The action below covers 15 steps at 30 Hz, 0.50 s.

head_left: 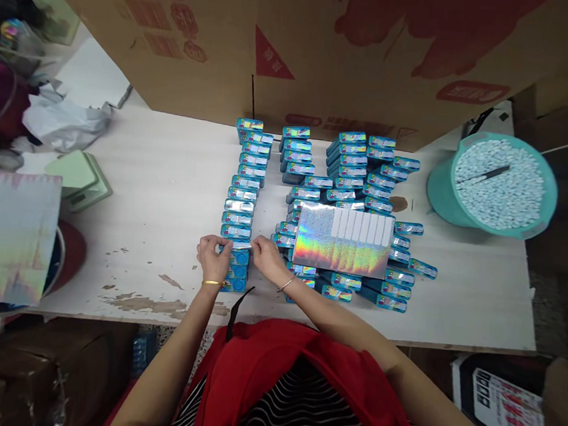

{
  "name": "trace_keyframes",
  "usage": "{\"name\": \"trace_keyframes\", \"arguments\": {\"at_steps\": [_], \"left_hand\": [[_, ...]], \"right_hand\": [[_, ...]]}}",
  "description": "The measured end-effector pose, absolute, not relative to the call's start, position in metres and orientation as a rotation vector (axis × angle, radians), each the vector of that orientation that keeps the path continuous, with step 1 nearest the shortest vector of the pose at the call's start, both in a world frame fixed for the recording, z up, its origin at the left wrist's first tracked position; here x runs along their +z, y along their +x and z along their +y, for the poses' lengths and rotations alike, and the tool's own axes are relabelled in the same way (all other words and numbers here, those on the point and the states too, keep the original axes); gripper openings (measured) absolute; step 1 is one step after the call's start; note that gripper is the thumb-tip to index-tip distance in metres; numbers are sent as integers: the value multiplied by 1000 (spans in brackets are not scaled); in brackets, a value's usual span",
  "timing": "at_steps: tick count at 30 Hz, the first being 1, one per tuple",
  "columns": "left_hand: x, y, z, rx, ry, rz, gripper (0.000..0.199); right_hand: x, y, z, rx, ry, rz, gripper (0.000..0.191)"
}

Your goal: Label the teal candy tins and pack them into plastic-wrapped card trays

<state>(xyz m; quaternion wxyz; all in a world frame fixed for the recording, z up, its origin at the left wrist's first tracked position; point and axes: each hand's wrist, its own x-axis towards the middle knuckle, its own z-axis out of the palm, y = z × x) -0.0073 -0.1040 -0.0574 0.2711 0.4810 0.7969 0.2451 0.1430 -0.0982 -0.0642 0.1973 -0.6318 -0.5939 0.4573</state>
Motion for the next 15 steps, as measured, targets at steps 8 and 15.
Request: {"name": "trace_keyframes", "arguments": {"at_steps": [8,15], "left_hand": [[-60,-5,-103,594,1327,2171,7],[-66,-3,-109,665,1254,2145,18]], "right_hand": [[-73,143,-95,1360,-1832,-1608,15],[-85,137,-100,1405,-1847,-1550,20]]}}
